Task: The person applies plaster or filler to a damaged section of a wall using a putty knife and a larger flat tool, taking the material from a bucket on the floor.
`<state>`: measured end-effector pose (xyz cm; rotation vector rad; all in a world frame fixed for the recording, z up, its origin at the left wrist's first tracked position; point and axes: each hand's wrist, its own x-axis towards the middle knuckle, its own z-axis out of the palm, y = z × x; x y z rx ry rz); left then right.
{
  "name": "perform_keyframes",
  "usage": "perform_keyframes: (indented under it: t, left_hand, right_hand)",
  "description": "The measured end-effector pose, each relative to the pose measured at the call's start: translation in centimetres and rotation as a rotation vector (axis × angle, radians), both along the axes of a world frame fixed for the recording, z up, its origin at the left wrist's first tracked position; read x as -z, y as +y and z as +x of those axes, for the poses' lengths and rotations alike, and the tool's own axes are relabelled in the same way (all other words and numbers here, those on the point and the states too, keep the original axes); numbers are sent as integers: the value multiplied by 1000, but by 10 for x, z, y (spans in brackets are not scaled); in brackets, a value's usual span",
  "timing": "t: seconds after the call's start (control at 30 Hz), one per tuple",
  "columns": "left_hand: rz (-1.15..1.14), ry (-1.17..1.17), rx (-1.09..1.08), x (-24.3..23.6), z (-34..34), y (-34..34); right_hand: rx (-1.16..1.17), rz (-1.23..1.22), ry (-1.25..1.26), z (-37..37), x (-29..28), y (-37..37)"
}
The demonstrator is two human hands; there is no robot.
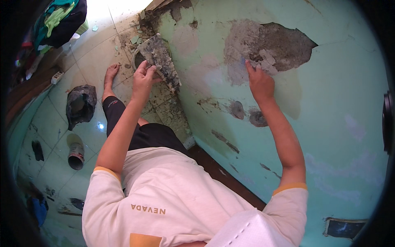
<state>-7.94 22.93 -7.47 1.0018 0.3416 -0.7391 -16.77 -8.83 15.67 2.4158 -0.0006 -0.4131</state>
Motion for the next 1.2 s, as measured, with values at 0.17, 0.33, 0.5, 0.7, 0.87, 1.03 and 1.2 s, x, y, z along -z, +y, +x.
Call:
perform_keyframes:
  t: [0.17, 0.33, 0.5, 0.7, 0.87, 1.03, 1.2]
  left_hand:
    - [-4, -41, 38, -3, 4, 5]
    - [15, -51, 41, -8, 5, 7]
    - [48, -49, -9, -16, 3, 9]
    - [36, -20, 5, -33, 16, 18]
    - [37, -67, 0, -30, 24, 29]
    - [45, -111, 27, -58, 30, 35]
    - [44, -146, 38, -88, 34, 45]
  right_hand:
    - [-13, -58, -139, 37, -25, 1]
    - [-42, -8, -303, 56, -42, 7]
    - [-55, 52, -347, 51, -21, 14]
    - [161, 52, -75, -10, 28, 0]
    - [219, 134, 43, -36, 28, 12]
    - [123, 185, -214, 13, -15, 1]
    - [224, 148, -101, -55, 13, -16]
